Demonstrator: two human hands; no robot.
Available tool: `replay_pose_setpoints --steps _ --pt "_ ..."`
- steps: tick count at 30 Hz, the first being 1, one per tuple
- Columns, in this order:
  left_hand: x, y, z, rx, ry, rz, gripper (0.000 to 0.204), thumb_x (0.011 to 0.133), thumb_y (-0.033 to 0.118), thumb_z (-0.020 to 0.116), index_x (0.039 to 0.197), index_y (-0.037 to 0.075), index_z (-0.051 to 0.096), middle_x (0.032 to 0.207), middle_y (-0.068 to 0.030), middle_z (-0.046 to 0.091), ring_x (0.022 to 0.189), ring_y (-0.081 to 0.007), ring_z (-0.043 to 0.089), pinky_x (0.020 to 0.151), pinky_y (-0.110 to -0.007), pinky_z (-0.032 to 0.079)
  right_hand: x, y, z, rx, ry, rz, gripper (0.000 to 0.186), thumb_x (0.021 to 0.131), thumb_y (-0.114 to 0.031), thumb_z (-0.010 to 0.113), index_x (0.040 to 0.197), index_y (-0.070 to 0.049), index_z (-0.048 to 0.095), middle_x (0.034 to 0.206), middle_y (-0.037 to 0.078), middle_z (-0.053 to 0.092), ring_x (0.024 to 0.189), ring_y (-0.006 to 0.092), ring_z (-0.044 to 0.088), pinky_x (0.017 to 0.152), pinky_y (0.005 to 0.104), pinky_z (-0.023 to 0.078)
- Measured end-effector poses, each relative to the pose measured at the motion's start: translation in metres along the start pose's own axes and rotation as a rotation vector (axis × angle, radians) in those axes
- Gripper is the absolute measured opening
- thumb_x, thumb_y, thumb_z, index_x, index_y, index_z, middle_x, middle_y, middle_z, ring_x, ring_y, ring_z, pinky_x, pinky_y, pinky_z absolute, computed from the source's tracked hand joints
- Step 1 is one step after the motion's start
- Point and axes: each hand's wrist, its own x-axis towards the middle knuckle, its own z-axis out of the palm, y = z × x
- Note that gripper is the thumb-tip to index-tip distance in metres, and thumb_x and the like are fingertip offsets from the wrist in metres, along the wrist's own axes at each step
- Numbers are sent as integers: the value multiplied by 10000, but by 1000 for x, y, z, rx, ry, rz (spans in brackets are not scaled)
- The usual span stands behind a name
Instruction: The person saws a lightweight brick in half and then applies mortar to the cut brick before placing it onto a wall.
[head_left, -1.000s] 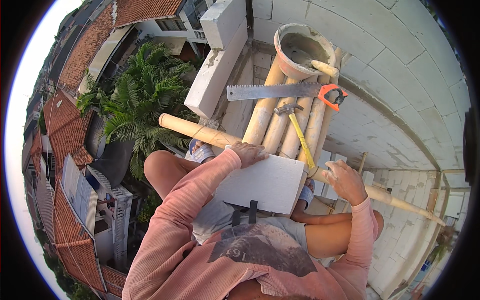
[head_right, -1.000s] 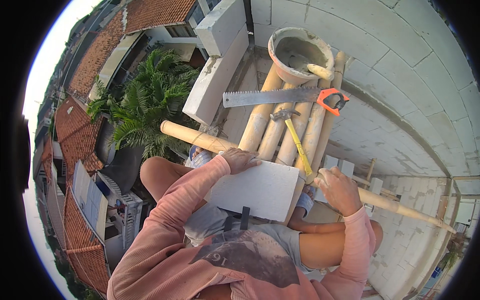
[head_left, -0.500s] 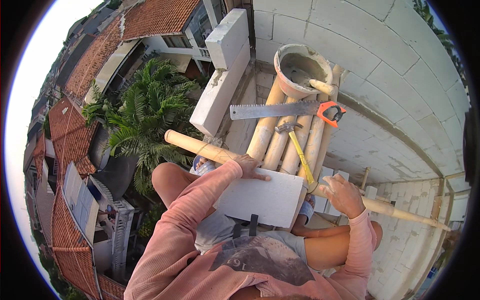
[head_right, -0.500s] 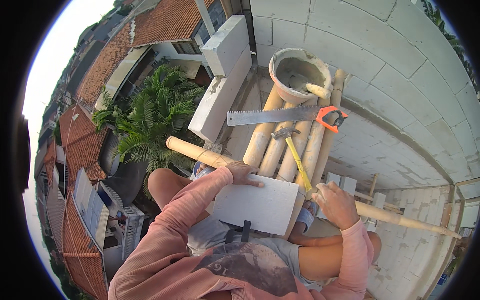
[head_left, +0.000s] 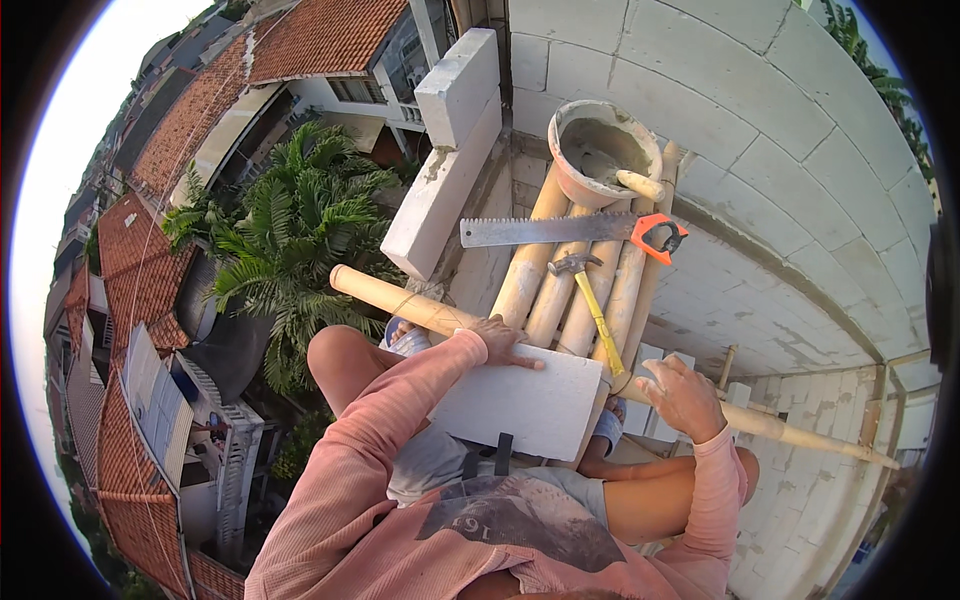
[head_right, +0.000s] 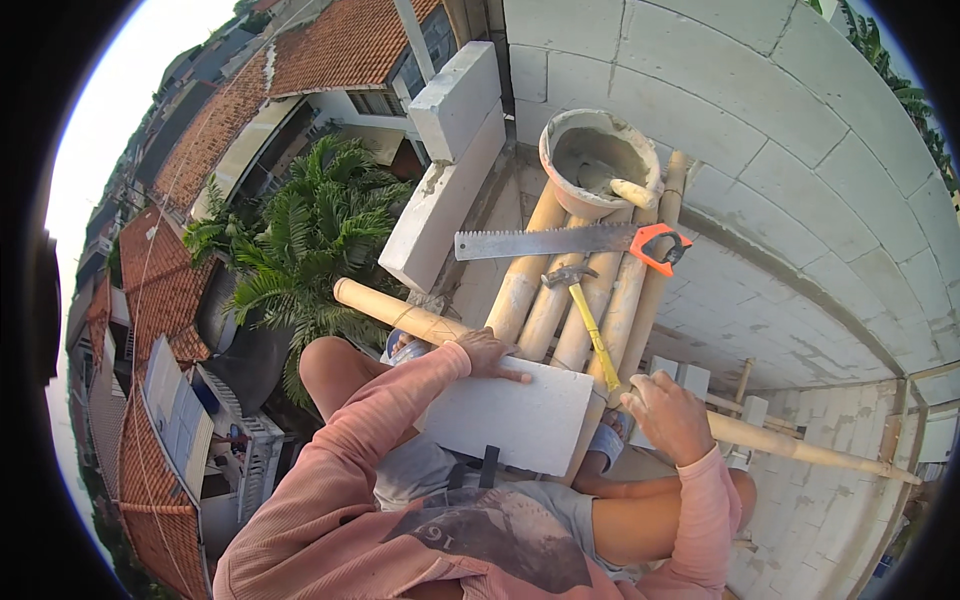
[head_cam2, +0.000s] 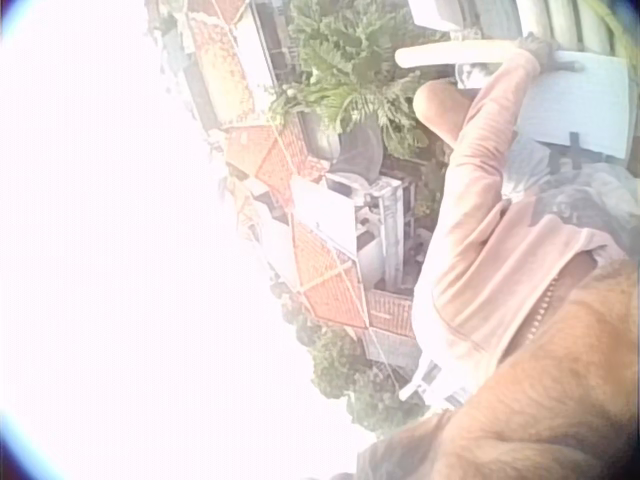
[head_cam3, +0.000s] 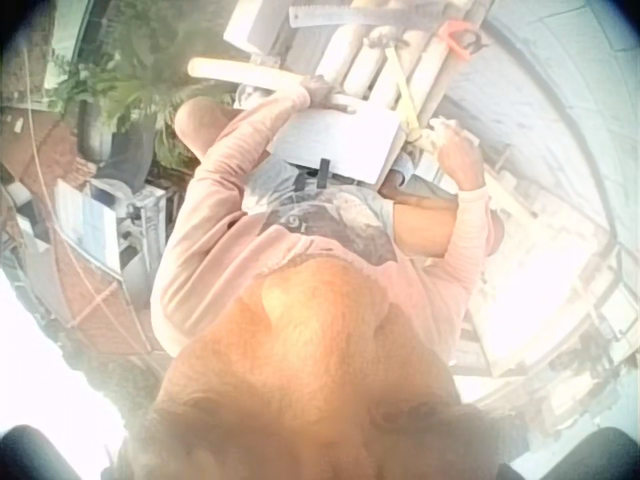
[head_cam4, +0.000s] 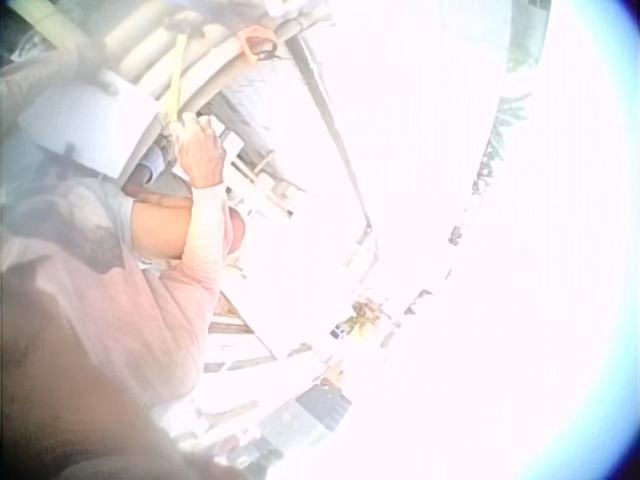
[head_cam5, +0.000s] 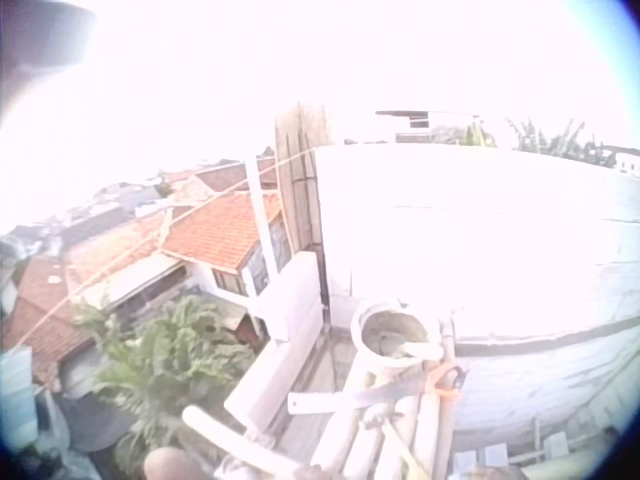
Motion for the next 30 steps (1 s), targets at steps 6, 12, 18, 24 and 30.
replay_pose_setpoints --steps 6,12,18,24,30 --pt "-1 2 2 7 -22 0 990 795 892 450 1394 115 586 1262 -202 659 1226 -408 553 1080 -485 419 -3 -3 0 -16 22 -27 329 965 -340 612 1160 -79 659 1018 146 655 850 383 682 756 479 554" --pt "5 3 0 -31 -130 -12 1008 768 911 464 1445 169 547 1346 -187 615 1310 -399 495 1119 -496 386 -3 -5 0 2 -114 77 389 978 -369 578 1224 -72 625 1112 135 633 952 389 655 829 483 533" --pt "30 10 -39 -260 -426 -27 990 811 842 522 1384 36 567 1341 -188 608 1292 -352 551 1095 -477 412 5 12 16 -9 -10 -26 332 978 -351 590 1154 -74 637 1015 136 638 883 376 674 759 486 550" --pt "46 21 -21 -64 -408 -59 1118 723 861 610 1456 33 443 1391 -214 557 1305 -366 539 1090 -472 414 -1 17 21 -20 -24 18 344 981 -358 580 1169 -78 647 1027 136 641 920 363 673 776 485 547" --pt "41 17 -2 -171 -305 -45 1144 690 864 641 1446 33 424 1378 -236 562 1281 -370 558 1080 -458 426 -6 14 23 -51 -55 9 342 982 -358 577 1156 -73 652 1053 125 643 936 353 674 790 476 549"
